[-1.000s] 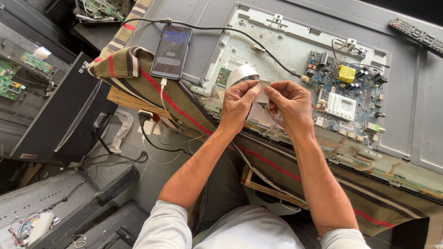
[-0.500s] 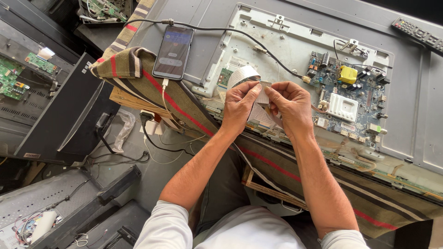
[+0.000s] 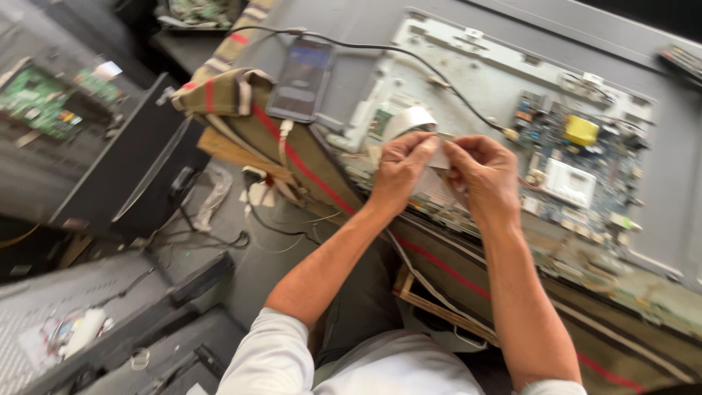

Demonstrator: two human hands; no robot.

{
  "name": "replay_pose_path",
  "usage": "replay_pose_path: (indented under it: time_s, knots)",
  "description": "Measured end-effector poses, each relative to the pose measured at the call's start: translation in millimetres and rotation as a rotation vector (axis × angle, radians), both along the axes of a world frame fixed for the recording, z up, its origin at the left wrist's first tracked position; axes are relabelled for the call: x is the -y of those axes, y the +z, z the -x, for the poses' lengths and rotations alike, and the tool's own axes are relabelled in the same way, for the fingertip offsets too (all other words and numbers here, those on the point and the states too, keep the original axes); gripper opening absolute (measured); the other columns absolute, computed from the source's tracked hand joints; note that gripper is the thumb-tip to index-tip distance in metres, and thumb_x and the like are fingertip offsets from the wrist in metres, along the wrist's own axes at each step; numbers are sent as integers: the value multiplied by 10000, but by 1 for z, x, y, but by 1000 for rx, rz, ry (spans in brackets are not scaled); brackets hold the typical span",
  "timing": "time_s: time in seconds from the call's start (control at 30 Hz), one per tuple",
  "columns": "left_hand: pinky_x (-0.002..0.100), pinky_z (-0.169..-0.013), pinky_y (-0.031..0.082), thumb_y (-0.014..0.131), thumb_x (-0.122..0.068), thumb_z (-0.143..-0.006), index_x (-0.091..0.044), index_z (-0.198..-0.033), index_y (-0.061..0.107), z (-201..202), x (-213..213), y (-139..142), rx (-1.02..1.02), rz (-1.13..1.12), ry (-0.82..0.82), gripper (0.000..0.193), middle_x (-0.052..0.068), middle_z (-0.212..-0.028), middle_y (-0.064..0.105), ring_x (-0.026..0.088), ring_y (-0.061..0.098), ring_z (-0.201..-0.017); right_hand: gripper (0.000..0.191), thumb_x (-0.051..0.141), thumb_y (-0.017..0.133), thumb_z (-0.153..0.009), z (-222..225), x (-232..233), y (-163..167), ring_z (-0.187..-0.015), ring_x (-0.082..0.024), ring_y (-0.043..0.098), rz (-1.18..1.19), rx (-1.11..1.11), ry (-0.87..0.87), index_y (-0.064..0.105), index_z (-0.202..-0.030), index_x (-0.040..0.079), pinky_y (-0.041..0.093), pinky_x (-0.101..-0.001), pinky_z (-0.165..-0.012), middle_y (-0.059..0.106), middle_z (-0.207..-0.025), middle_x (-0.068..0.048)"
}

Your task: The person repairs a television lying face-down on a repair bench. They disconnect and reposition a ribbon cable on the mainboard, work on a connector near the heatsink, handle a small green circuit board, tighten it with a screwdriver, then lift and reposition the TV panel.

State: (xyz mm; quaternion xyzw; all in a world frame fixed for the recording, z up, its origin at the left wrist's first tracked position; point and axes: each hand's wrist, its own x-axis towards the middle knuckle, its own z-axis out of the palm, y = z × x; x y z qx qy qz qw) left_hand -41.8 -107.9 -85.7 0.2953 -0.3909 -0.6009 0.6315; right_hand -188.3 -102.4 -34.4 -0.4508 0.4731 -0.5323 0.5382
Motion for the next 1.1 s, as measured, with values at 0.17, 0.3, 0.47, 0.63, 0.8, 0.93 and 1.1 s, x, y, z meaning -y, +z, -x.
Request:
replay_pose_path:
  time_s: [0.17, 0.3, 0.47, 0.63, 0.8, 0.93, 1.1]
  knots:
    - [221, -709, 485, 625, -135, -1048, 32, -1108, 728, 1, 2, -2, 2, 1, 29, 206, -19, -915, 681, 36, 565, -809, 115, 80, 775, -952, -4, -4, 4, -585, -63, 594, -17, -18, -13, 708, -997, -1, 452, -198, -495, 672, -757, -18]
    - [219, -731, 499, 620, -144, -1049, 31, -1113, 728, 1, 3, -7, 17, 8, 20, 215, -12, -924, 695, 37, 584, -823, 115, 77, 781, -952, -5, -2, 4, -593, -58, 593, -14, -16, -28, 704, -995, 3, 445, -192, -501, 682, -776, -17]
    - [218, -747, 504, 620, -148, -1049, 44, -1138, 723, 2, 5, -11, 26, 13, 28, 236, -2, -941, 703, 40, 589, -839, 115, 73, 781, -954, -4, -3, 1, -598, -58, 595, -9, -5, -36, 704, -1004, 3, 443, -184, -514, 690, -780, -21]
    - [215, -765, 501, 635, -143, -1049, 52, -1157, 719, 3, 7, -11, -4, 21, 29, 238, 0, -961, 698, 42, 583, -862, 118, 69, 778, -956, -5, -3, 1, -609, -60, 600, 3, -5, -38, 705, -1017, -1, 450, -183, -531, 692, -784, -23]
    - [221, -749, 511, 625, -143, -1047, 38, -1138, 720, 3, 5, -8, 8, -8, 19, 224, -2, -947, 702, 45, 593, -847, 128, 70, 767, -957, -3, -3, -3, -623, -64, 612, 10, -13, -51, 699, -1036, -6, 469, -186, -547, 700, -802, -27]
    - [226, -740, 514, 620, -138, -1059, 34, -1113, 724, 5, 3, -4, -1, -5, 6, 208, -3, -935, 694, 47, 595, -840, 131, 65, 762, -961, 1, 0, -8, -629, -68, 612, 28, 15, -31, 692, -1036, -16, 463, -197, -529, 686, -802, -26]
    - [219, -721, 507, 613, -125, -1055, 28, -1131, 733, 5, 0, 4, -3, -3, 7, 210, -6, -924, 703, 40, 589, -813, 133, 56, 762, -949, 4, 0, -9, -631, -66, 614, 41, 56, -13, 690, -1034, -18, 470, -205, -519, 691, -809, -31]
